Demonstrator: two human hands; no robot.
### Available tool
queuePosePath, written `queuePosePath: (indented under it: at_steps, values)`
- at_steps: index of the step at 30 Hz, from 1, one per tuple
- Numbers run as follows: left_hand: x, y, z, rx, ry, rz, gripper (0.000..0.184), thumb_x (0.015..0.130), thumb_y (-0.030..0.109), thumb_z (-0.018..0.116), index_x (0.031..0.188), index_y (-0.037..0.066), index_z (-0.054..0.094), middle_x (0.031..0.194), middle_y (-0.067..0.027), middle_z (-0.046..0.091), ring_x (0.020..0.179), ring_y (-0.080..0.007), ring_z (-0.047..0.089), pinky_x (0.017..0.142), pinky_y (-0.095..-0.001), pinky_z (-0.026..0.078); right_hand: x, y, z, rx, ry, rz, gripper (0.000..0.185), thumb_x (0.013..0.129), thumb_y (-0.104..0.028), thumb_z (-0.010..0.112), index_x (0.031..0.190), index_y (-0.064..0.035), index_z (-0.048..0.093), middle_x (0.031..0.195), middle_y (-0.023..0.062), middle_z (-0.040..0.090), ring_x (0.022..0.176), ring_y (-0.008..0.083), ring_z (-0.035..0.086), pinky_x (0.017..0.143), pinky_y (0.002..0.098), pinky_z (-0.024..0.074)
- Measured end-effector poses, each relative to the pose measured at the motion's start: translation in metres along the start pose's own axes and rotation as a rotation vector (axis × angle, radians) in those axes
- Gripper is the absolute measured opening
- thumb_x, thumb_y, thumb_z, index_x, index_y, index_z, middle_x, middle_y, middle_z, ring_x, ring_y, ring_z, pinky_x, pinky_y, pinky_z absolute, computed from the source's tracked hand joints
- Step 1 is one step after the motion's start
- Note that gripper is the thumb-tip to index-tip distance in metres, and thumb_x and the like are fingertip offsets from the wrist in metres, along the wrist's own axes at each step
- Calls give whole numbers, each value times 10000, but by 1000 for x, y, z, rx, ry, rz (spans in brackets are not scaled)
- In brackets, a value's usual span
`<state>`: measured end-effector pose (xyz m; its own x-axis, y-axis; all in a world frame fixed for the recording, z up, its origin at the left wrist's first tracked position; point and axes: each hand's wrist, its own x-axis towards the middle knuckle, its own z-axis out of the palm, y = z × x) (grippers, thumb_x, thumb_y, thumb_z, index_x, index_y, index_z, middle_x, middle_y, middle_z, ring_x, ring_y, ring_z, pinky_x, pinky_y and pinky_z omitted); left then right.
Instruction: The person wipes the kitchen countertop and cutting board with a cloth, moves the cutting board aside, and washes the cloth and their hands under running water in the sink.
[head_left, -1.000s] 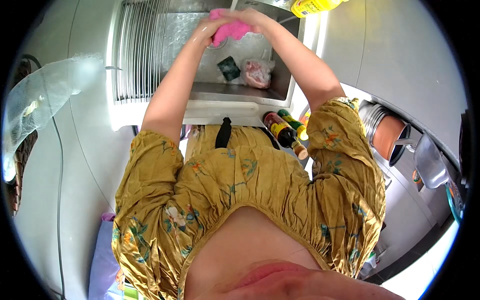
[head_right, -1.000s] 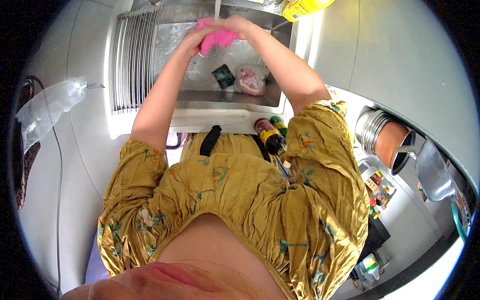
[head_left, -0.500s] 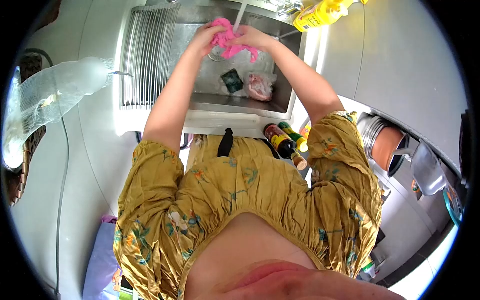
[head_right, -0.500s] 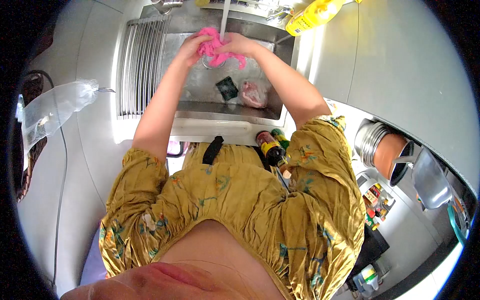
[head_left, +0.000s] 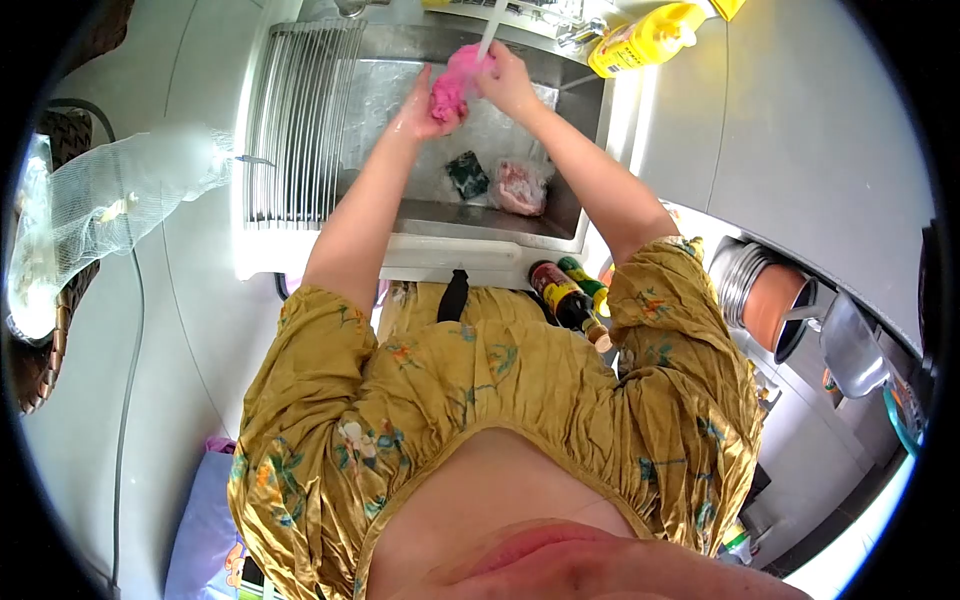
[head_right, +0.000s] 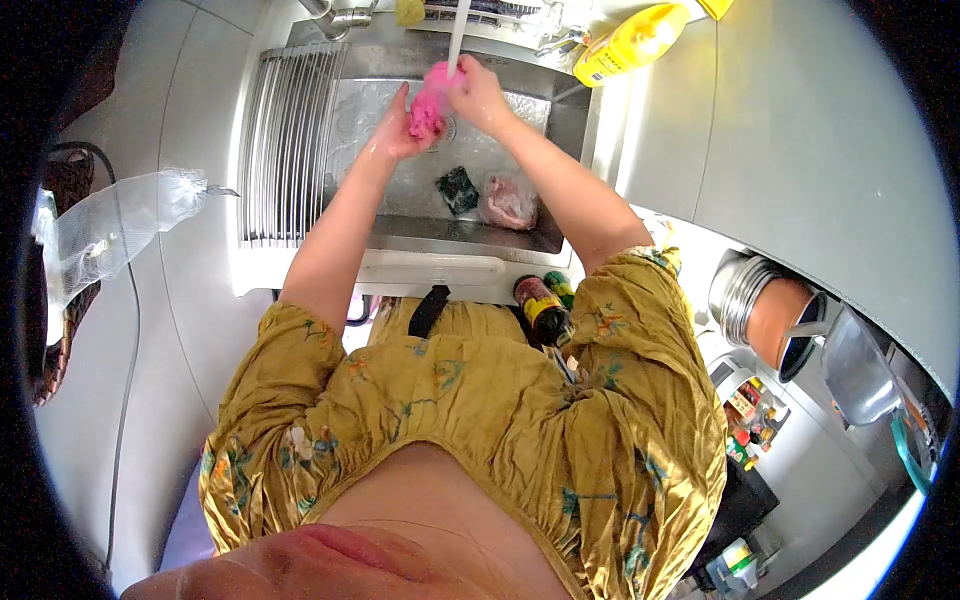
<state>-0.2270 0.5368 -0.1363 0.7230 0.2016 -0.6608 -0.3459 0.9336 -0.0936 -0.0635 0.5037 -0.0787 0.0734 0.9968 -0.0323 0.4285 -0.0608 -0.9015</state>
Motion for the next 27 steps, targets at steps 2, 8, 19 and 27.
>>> queuePosePath:
  at_steps: [2,8,19,27]
  values:
    - [5,-10,21,5,93,176,386,930,465,516,1065,106,562,711,-19,509,583,-132,483,384,-210,366,-3,-7,9,-229,20,-400,376,760,-129,629,1116,-20,582,985,150,654,904,274,652,692,410,548]
    - [-2,-29,67,72,217,403,396,937,481,501,1039,105,569,687,-2,511,524,-121,465,367,-203,359,-11,-30,15,-652,-124,-647,305,805,-298,597,1036,-103,636,979,142,640,860,362,618,679,453,538]
    - [-34,-2,20,784,58,105,286,925,384,557,834,113,544,549,59,383,385,-40,294,311,-224,169,22,8,-25,-792,-104,93,475,929,-408,387,845,-54,693,859,242,663,839,424,642,749,511,509]
    - [-75,21,-14,1312,145,39,319,888,368,654,771,94,542,570,71,381,442,-17,293,370,-219,175,44,67,-37,-595,-220,216,511,898,-494,460,892,-54,719,892,221,679,861,395,650,791,471,510]
